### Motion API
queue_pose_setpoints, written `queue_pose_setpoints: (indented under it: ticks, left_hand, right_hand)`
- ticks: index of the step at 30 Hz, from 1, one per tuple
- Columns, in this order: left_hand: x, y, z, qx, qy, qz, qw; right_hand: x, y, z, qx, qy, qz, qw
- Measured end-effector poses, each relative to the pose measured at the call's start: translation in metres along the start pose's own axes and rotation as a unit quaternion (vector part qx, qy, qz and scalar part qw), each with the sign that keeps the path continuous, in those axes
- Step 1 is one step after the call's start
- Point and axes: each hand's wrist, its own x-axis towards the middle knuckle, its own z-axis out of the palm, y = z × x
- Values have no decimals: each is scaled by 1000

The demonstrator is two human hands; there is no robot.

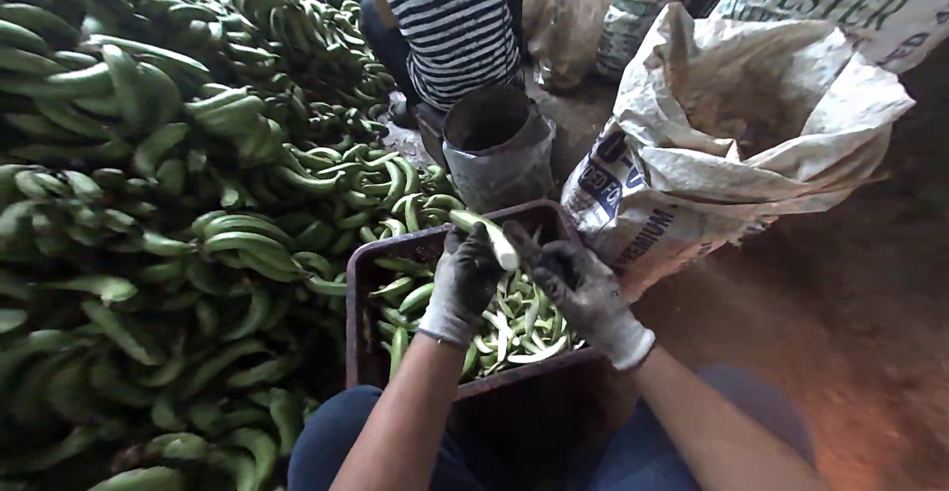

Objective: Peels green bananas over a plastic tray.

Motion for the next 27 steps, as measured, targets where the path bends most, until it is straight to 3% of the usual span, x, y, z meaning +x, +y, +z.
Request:
queue_pose_setpoints:
  ticks: [3, 8, 11, 14, 17, 21, 23, 27]
  left_hand:
    - [2, 6, -6, 2, 6, 3, 1000]
    - [-10, 23, -9, 100, -216, -95, 967]
    - [-10, 15, -6, 68, -222, -177, 957]
    - [-12, 13, -2, 108, -237, -163, 952]
    - [-22, 24, 4, 194, -225, -148, 943]
    - [-23, 20, 7, 205, -213, -157, 942]
    - [-18, 14, 5, 175, -173, -124, 961]
    - [-3, 3, -4, 64, -13, -75, 995]
  right_hand:
    - [-5, -5, 7, -10, -45, -36, 998]
    - [21, 14, -4, -21, -31, -30, 999]
    - [34, 21, -15, -50, -48, 8, 998]
    - [29, 15, -15, -57, -43, 3, 997]
    - [30, 17, -17, -81, -30, -22, 996]
    - [43, 37, -26, -124, -23, 63, 990]
    - [40, 33, -28, -103, -2, 69, 992]
    - [23, 19, -15, -67, 18, 39, 997]
